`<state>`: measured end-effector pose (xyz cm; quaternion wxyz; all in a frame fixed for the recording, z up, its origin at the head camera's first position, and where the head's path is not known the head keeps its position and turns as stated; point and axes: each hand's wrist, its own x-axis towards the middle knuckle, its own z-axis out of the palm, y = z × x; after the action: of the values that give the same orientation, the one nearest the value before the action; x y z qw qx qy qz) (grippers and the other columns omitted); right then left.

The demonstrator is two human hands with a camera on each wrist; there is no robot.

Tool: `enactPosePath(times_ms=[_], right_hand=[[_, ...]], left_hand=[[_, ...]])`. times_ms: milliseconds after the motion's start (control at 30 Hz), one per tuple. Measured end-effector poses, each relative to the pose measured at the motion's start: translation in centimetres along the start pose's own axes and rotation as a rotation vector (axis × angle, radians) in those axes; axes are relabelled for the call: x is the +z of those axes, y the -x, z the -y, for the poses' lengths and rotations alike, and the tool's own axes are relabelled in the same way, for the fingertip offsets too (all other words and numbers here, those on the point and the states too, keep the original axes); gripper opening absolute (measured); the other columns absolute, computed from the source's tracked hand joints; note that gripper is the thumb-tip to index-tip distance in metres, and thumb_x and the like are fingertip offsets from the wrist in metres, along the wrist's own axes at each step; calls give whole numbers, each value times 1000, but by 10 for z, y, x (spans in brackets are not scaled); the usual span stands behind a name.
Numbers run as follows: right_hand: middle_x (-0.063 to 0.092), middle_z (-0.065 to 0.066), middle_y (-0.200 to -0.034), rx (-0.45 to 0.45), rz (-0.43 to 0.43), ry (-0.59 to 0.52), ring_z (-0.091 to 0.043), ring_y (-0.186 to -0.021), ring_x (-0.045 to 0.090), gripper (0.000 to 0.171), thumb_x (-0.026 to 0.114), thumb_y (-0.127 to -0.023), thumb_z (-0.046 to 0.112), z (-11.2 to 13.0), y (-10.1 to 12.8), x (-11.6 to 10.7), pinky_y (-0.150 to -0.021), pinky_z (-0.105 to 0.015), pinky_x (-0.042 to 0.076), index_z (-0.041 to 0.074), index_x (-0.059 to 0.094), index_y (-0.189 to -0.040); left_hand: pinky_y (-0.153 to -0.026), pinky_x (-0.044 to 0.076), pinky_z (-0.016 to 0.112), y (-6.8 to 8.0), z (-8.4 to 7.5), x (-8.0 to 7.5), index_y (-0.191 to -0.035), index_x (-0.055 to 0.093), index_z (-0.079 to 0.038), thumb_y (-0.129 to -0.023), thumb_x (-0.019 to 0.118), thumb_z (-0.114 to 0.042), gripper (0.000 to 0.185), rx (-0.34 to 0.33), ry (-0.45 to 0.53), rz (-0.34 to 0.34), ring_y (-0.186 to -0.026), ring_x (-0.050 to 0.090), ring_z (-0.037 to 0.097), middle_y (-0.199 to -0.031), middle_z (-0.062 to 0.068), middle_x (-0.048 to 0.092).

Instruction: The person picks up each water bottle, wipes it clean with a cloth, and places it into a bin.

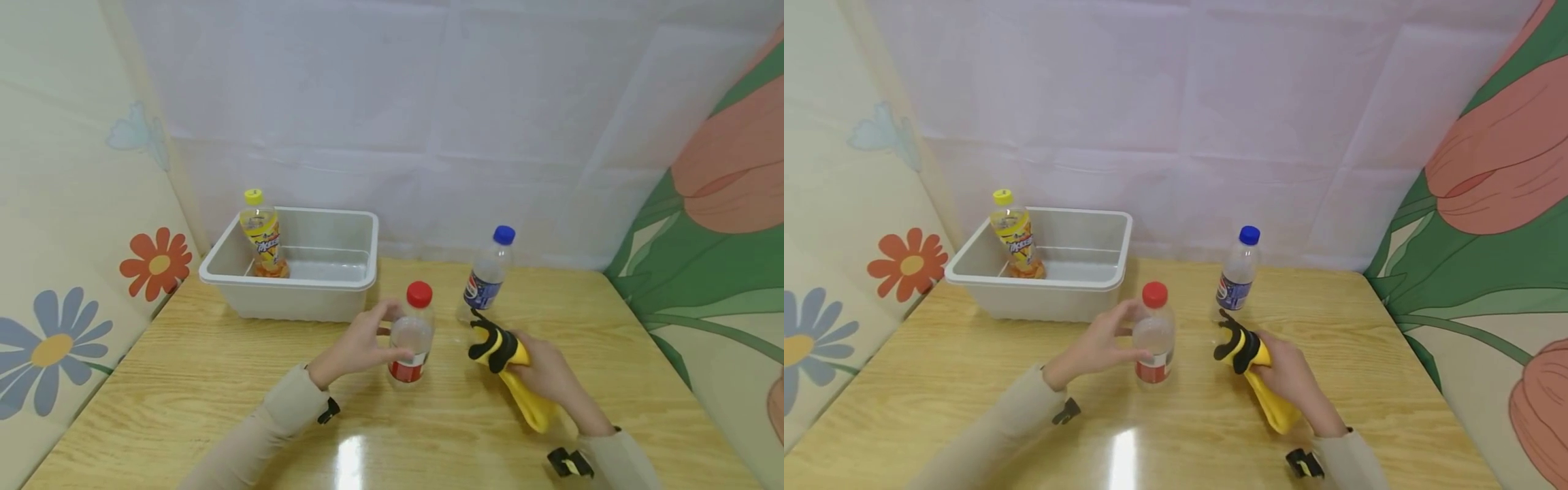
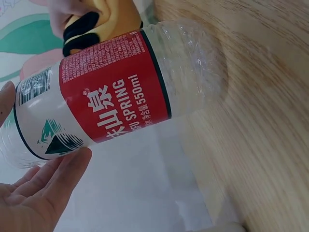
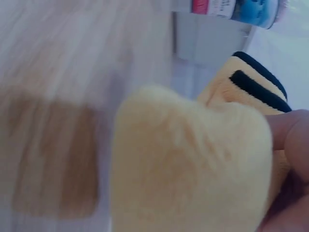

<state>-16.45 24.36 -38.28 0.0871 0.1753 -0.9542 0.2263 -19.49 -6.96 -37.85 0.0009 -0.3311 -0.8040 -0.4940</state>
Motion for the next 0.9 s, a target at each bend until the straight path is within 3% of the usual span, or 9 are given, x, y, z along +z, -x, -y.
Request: enactPosePath(times_ms=[367, 600, 733, 900], right_hand=[[63, -17, -96, 22, -110, -244, -21, -77, 56, 47, 73, -70, -6, 17, -5, -8, -63, -31, 47, -4, 55, -114], [61, -17, -101, 89, -100, -412, -15, -79, 54, 50, 72, -74, 0, 34, -7, -11, -65, -27, 48, -2, 53, -119], [61, -17, -101, 60, -106, -472, -12, -78, 55, 50, 72, -72, -4, 41, -10, -7, -65, -26, 49, -3, 54, -118], [60, -20, -107, -38, -115, -514, -8, -82, 55, 54, 71, -70, -9, 48, -17, 1, -68, -24, 50, -4, 53, -120]], left_hand=[[-84, 51, 34, 2, 3, 2, -122, 41, 0, -71, 78, -16, 66, 15, 37, 8, -103, 55, 26, -116, 14, 56], [-85, 51, 34, 1, 3, 4, -122, 41, -1, -72, 77, -16, 64, 15, 50, 7, -104, 56, 27, -119, 15, 55], [-86, 50, 33, 1, 4, 4, -123, 41, -1, -72, 77, -17, 66, -4, 58, 9, -105, 55, 25, -120, 14, 54], [-87, 50, 33, 2, 6, 4, -124, 41, -1, -72, 77, -18, 66, -8, 54, 5, -105, 55, 24, -122, 13, 54]])
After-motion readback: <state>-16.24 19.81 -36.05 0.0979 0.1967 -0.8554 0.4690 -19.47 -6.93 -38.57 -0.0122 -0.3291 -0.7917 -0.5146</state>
